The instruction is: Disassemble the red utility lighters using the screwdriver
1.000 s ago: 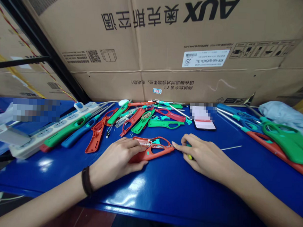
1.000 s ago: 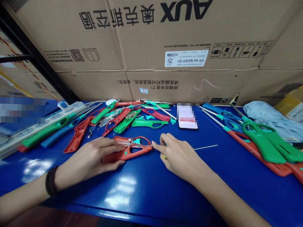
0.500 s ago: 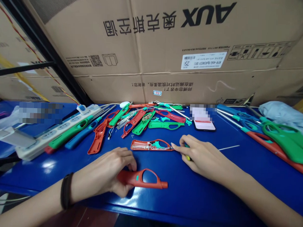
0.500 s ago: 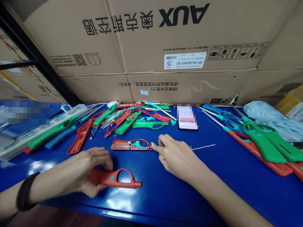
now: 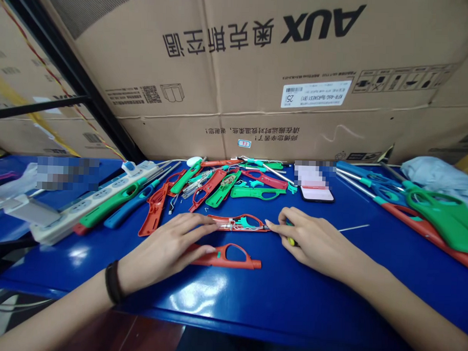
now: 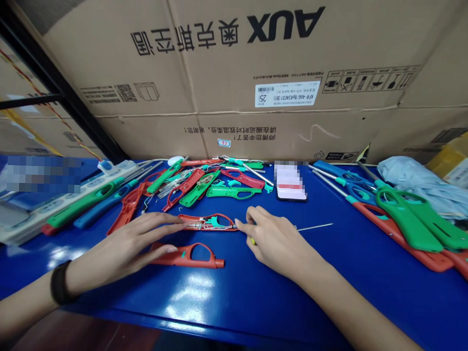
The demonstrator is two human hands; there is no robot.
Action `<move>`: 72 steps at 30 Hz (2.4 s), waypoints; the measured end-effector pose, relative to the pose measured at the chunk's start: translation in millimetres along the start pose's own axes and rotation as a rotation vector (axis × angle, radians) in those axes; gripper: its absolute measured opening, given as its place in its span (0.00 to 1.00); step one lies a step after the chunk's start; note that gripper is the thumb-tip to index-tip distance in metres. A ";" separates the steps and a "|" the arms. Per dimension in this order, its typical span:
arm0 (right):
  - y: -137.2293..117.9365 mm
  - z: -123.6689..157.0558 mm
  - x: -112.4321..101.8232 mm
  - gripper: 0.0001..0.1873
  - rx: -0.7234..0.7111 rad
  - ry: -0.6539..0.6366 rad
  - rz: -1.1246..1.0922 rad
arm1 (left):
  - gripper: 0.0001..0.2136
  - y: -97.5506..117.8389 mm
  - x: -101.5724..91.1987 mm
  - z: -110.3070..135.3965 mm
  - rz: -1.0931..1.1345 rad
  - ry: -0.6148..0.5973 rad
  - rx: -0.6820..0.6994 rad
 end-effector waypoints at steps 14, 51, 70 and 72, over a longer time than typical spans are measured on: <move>1.6 -0.4 3.2 0.22 0.017 -0.034 -0.007 | 0.28 9.7 18.9 -2.8 -0.061 -0.077 0.076; -42.0 15.8 2.4 0.03 -0.011 -0.129 -0.325 | 0.13 -0.6 9.9 13.8 0.205 -0.129 -0.204; -27.2 12.8 -22.0 0.09 -0.198 0.178 -0.195 | 0.14 2.8 0.4 -8.1 0.100 0.012 0.070; -19.9 4.1 -25.8 0.10 -0.157 0.191 -0.175 | 0.13 -2.0 -5.7 -16.3 0.160 0.065 0.062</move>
Point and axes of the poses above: each hand's wrist, its own z-axis away from the middle knuckle, its own x-axis out of the palm, y = z × x, the point moved 4 cm from there along -z, towards the middle knuckle, and after that the axes turned 10 degrees about x, right-handed, at the moved point
